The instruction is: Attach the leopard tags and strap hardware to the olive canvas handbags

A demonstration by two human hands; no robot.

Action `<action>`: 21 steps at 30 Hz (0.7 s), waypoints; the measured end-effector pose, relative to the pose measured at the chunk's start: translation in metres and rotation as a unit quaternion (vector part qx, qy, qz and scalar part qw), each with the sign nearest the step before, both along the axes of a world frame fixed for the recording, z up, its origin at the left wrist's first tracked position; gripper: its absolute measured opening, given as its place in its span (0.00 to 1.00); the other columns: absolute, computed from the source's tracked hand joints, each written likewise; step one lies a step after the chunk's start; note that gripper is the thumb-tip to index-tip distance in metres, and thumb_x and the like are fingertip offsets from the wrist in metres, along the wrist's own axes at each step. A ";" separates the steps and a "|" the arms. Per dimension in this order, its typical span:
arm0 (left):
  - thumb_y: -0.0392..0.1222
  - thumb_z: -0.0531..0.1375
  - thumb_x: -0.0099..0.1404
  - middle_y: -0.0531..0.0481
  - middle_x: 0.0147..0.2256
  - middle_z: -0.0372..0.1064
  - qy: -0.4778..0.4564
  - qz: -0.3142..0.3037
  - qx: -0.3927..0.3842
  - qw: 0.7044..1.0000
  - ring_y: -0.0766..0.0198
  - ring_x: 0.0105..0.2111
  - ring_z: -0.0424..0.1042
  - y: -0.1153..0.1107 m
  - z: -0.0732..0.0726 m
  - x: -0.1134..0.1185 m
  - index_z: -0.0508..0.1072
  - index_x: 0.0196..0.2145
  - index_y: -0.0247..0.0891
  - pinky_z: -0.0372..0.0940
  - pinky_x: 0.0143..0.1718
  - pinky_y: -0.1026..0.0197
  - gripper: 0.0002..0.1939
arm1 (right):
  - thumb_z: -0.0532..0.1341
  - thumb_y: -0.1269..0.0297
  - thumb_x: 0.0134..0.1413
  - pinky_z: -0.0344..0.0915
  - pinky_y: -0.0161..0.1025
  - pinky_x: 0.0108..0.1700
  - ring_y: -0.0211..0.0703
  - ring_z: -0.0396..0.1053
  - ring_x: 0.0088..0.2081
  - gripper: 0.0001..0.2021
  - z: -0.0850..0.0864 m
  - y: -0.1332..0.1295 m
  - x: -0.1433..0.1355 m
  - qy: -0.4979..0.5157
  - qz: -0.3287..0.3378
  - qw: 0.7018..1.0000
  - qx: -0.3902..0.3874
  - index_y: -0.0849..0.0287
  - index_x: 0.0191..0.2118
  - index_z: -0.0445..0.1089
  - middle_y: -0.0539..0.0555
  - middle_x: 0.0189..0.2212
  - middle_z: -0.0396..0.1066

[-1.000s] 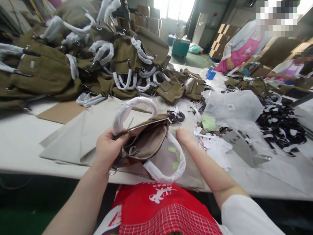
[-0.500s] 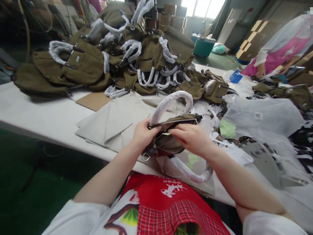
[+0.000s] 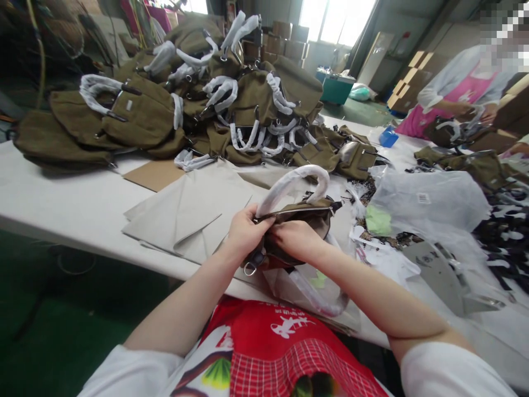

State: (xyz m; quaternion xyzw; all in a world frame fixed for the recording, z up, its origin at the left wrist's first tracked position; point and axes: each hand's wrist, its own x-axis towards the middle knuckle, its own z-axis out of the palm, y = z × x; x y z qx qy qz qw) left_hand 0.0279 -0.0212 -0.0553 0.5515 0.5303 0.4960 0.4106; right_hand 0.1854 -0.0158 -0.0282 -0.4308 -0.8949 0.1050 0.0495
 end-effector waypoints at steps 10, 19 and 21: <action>0.50 0.68 0.49 0.50 0.28 0.75 -0.047 -0.003 -0.052 0.998 0.61 0.28 0.72 -0.007 -0.001 0.007 0.76 0.34 0.35 0.67 0.29 0.63 0.18 | 0.51 0.71 0.63 0.67 0.32 0.28 0.37 0.72 0.24 0.13 -0.028 0.016 0.006 0.113 -0.150 0.967 -0.174 0.64 0.43 0.73 0.54 0.29 0.78; 0.55 0.66 0.48 0.48 0.30 0.76 -0.010 0.004 -0.122 0.993 0.56 0.29 0.74 -0.001 -0.001 -0.004 0.75 0.37 0.36 0.69 0.29 0.59 0.23 | 0.56 0.71 0.56 0.68 0.39 0.29 0.48 0.74 0.32 0.11 -0.005 -0.025 -0.027 -0.033 0.045 0.996 -0.076 0.61 0.30 0.76 0.56 0.32 0.78; 0.55 0.65 0.49 0.45 0.33 0.76 0.097 0.011 -0.067 0.993 0.50 0.34 0.75 -0.010 0.006 -0.006 0.75 0.38 0.37 0.71 0.34 0.53 0.22 | 0.56 0.69 0.56 0.67 0.37 0.28 0.46 0.73 0.32 0.11 0.000 -0.026 -0.027 -0.035 0.060 0.994 -0.084 0.61 0.31 0.76 0.55 0.32 0.78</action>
